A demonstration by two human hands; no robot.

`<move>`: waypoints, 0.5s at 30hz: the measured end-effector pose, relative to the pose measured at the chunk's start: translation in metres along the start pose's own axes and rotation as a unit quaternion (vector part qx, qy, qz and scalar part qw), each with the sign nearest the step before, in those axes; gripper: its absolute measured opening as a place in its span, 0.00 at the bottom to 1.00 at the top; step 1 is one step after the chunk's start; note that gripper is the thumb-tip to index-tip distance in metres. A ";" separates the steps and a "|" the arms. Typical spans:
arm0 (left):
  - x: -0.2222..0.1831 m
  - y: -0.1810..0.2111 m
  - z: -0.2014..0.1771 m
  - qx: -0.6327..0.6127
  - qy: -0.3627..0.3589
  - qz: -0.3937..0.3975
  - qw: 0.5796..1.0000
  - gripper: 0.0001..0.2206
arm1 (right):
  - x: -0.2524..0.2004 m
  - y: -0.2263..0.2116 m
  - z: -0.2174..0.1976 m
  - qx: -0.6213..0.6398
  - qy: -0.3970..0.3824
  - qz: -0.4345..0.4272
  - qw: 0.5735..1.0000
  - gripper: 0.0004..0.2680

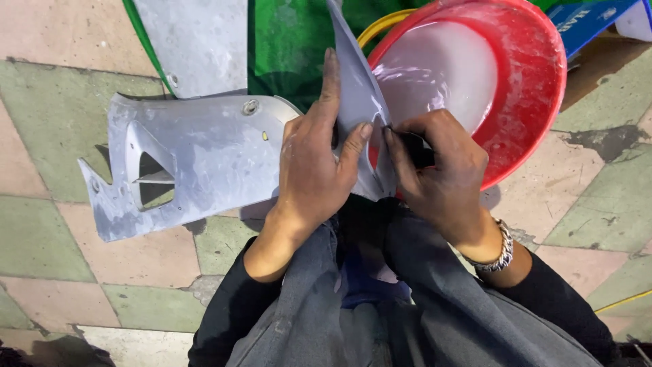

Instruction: Wet sanding a motorcycle fairing using a sanding block and a bucket of water to prepare the surface.

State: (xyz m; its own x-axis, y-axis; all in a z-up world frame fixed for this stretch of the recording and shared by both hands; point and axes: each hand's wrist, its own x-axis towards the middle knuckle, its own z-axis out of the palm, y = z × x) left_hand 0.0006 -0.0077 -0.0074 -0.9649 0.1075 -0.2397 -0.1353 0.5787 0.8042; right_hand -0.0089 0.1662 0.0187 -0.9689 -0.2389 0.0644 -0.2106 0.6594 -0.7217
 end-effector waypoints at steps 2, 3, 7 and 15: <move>0.000 -0.002 0.000 -0.005 0.001 -0.003 1.000 0.31 | 0.006 0.001 0.004 0.004 0.011 -0.028 1.000 0.04; 0.001 -0.003 0.002 -0.012 -0.001 -0.006 1.000 0.29 | 0.009 0.003 0.005 0.005 0.023 -0.053 0.998 0.04; 0.000 -0.009 0.002 -0.028 0.007 0.013 0.999 0.26 | 0.006 0.000 0.007 0.008 0.022 -0.020 1.000 0.04; 0.002 -0.006 0.001 -0.014 0.020 0.014 1.000 0.27 | 0.014 0.007 0.010 0.031 0.035 -0.006 0.999 0.05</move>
State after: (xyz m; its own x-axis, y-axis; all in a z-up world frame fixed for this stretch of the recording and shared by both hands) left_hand -0.0004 -0.0096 -0.0133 -0.9763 0.0910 -0.1965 -0.1145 0.5530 0.8253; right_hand -0.0229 0.1603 0.0075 -0.9736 -0.1947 0.1189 -0.2152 0.6115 -0.7614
